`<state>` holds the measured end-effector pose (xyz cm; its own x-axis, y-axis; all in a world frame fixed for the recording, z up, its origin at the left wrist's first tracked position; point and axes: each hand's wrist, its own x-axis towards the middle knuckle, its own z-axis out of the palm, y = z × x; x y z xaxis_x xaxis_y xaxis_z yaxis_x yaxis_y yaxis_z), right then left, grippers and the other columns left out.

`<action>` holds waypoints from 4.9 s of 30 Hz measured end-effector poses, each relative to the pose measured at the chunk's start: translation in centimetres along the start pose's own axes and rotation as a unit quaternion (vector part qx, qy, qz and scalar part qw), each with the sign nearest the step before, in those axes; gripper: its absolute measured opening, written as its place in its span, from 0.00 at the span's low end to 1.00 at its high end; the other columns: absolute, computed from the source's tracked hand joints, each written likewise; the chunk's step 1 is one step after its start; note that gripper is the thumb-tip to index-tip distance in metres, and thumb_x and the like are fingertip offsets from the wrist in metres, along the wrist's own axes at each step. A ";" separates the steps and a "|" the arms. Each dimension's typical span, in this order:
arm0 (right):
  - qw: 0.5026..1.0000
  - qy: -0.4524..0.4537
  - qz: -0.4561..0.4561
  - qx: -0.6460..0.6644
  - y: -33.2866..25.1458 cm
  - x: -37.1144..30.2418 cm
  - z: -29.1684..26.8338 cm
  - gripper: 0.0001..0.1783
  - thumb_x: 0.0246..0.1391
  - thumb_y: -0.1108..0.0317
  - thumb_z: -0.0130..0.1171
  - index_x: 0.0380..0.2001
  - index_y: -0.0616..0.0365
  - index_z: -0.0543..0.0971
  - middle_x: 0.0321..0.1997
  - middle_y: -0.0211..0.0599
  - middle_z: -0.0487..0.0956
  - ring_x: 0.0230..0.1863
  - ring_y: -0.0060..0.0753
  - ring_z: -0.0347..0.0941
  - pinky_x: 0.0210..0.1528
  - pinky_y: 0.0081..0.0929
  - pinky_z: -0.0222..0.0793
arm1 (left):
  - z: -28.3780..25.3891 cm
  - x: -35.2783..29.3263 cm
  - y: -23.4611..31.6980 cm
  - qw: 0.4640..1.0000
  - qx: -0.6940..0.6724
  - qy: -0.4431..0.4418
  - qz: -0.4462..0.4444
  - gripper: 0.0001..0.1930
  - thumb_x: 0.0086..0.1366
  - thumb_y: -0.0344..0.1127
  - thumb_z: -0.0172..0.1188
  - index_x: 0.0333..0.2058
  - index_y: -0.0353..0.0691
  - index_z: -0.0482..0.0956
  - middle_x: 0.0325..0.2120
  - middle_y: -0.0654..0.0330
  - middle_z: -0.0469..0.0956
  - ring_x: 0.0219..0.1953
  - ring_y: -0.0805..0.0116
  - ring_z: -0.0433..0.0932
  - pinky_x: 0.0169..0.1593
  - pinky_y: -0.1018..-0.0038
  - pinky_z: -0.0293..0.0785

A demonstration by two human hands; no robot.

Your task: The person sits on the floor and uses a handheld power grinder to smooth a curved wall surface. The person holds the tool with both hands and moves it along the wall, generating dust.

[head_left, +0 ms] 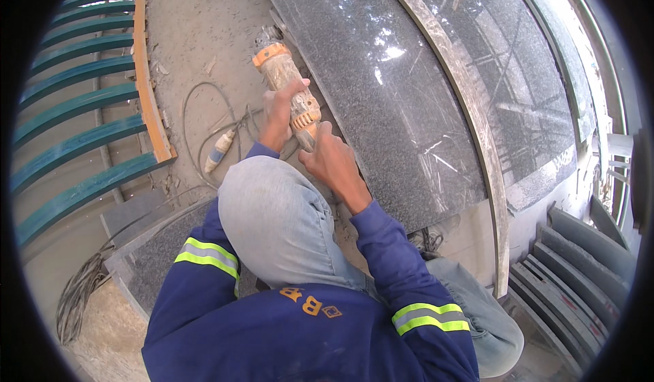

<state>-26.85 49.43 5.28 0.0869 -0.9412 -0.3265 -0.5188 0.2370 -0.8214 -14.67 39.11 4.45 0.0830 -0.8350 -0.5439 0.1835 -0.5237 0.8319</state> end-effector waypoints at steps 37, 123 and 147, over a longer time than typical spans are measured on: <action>0.999 0.023 -0.025 0.011 0.8 2.3 0.3 0.23 0.45 0.66 0.66 0.38 0.66 0.65 0.32 0.69 0.81 0.38 0.69 0.80 0.39 0.56 0.77 | 0.0 2.9 -0.2 1.000 -0.001 0.000 0.029 0.17 0.57 0.36 0.68 0.40 0.32 0.75 0.28 0.56 0.77 0.25 0.65 0.80 0.28 0.67 0.81; 1.000 -0.001 0.007 -0.003 0.6 1.3 0.2 0.26 0.48 0.60 0.65 0.40 0.67 0.65 0.34 0.72 0.79 0.40 0.74 0.78 0.43 0.58 0.73 | -0.4 2.0 -1.0 0.995 -0.085 -0.031 0.038 0.19 0.55 0.39 0.71 0.38 0.33 0.74 0.27 0.56 0.76 0.24 0.63 0.82 0.27 0.68 0.83; 1.000 0.003 0.004 -0.013 0.1 1.8 0.5 0.26 0.47 0.61 0.65 0.40 0.68 0.66 0.35 0.74 0.80 0.39 0.74 0.79 0.43 0.58 0.75 | -0.7 2.7 -0.7 0.995 -0.092 -0.033 0.025 0.16 0.53 0.35 0.69 0.37 0.33 0.77 0.25 0.56 0.78 0.21 0.65 0.80 0.25 0.66 0.80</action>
<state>-26.29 47.88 4.39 0.0764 -0.9408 -0.3303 -0.5417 0.2389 -0.8059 -13.87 37.37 2.31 0.0337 -0.8719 -0.4884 0.3569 -0.4460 0.8208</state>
